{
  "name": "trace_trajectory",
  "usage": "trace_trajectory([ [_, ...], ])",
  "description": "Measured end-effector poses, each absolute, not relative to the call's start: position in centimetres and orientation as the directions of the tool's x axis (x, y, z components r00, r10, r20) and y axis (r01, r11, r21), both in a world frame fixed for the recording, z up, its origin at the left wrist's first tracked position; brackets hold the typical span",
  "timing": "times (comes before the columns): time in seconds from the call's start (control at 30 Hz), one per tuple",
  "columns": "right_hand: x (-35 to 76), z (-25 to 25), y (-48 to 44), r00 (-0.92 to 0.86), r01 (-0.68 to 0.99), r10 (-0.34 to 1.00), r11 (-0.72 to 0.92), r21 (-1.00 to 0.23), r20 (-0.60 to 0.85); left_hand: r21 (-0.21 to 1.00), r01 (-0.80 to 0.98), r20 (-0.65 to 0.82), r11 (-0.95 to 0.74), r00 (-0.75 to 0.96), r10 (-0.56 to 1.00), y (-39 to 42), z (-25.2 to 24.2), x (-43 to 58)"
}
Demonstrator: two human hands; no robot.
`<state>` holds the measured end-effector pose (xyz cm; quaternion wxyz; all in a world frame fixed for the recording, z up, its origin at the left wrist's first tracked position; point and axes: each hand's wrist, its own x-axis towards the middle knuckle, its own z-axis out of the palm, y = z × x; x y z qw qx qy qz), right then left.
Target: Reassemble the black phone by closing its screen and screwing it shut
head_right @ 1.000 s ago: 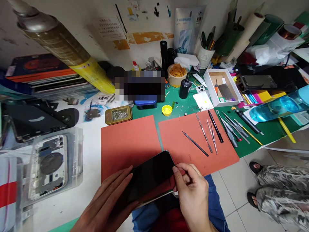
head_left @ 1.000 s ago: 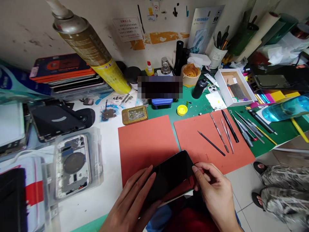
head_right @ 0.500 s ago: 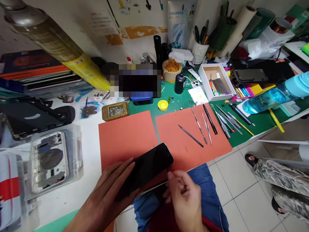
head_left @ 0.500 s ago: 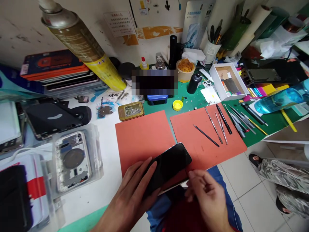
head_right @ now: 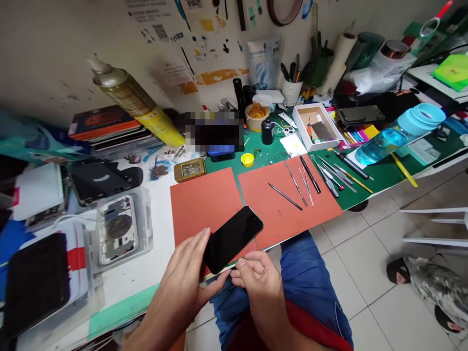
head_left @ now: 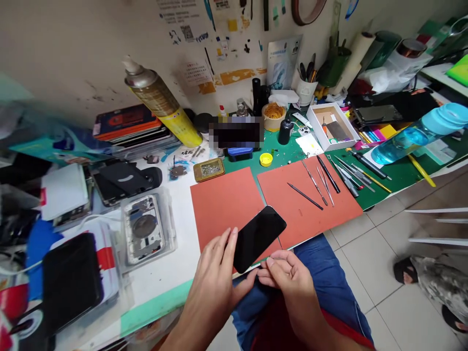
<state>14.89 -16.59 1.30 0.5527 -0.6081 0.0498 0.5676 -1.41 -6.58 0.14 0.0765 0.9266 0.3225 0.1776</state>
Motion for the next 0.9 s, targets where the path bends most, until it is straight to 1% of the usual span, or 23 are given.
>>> trace_trajectory([
  [0.1, 15.0, 1.2, -16.8, 0.379, -0.683, 0.572, -0.358, -0.637, -0.728, 0.283, 0.565, 0.253, -0.775, 0.736, 0.628, -6.5, -0.1, -1.0],
  [0.23, 15.1, 1.2, -16.6, 0.374, -0.685, 0.575, -0.358, -0.635, -0.728, 0.315, 0.548, 0.223, -0.775, 0.751, 0.622, -6.2, 0.0, -0.8],
  [0.37, 15.2, 1.3, -16.4, 0.359, -0.675, 0.609, -0.353, -0.648, -0.707, 0.366, 0.535, 0.141, -0.762, 0.777, 0.613, -5.7, 0.4, -1.0],
  [0.53, 14.6, 1.4, -16.4, 0.359, -0.665, 0.650, -0.324, -0.672, -0.669, 0.404, 0.603, 0.083, -0.688, 0.725, 0.684, -6.4, 1.0, -0.3],
  [0.67, 13.5, 1.4, -16.0, 0.389, -0.691, 0.681, -0.230, -0.686, -0.620, 0.391, 0.673, 0.073, -0.628, 0.658, 0.750, -9.5, 1.4, 0.8],
  [0.73, 13.3, 1.6, -15.9, 0.405, -0.725, 0.692, -0.155, -0.671, -0.598, 0.417, 0.683, 0.070, -0.599, 0.633, 0.771, -11.3, 1.4, 0.7],
  [0.77, 13.4, 1.7, -16.0, 0.401, -0.743, 0.700, -0.128, -0.657, -0.591, 0.459, 0.681, 0.059, -0.571, 0.618, 0.784, -12.0, 1.5, 0.5],
  [0.8, 13.6, 1.9, -16.3, 0.386, -0.758, 0.713, -0.117, -0.641, -0.586, 0.527, 0.670, 0.038, -0.523, 0.595, 0.802, -12.6, 1.5, 0.2],
  [0.83, 14.0, 2.2, -16.7, 0.354, -0.768, 0.733, -0.126, -0.628, -0.580, 0.621, 0.648, -0.002, -0.441, 0.565, 0.825, -13.0, 1.6, -0.1],
  [0.87, 14.5, 2.5, -17.3, 0.311, -0.773, 0.757, -0.151, -0.616, -0.576, 0.734, 0.602, -0.066, -0.316, 0.525, 0.848, -13.2, 1.7, -0.4],
  [0.9, 15.0, 2.8, -18.0, 0.255, -0.774, 0.780, -0.190, -0.604, -0.572, 0.842, 0.521, -0.157, -0.138, 0.482, 0.862, -13.3, 1.9, -0.4],
])
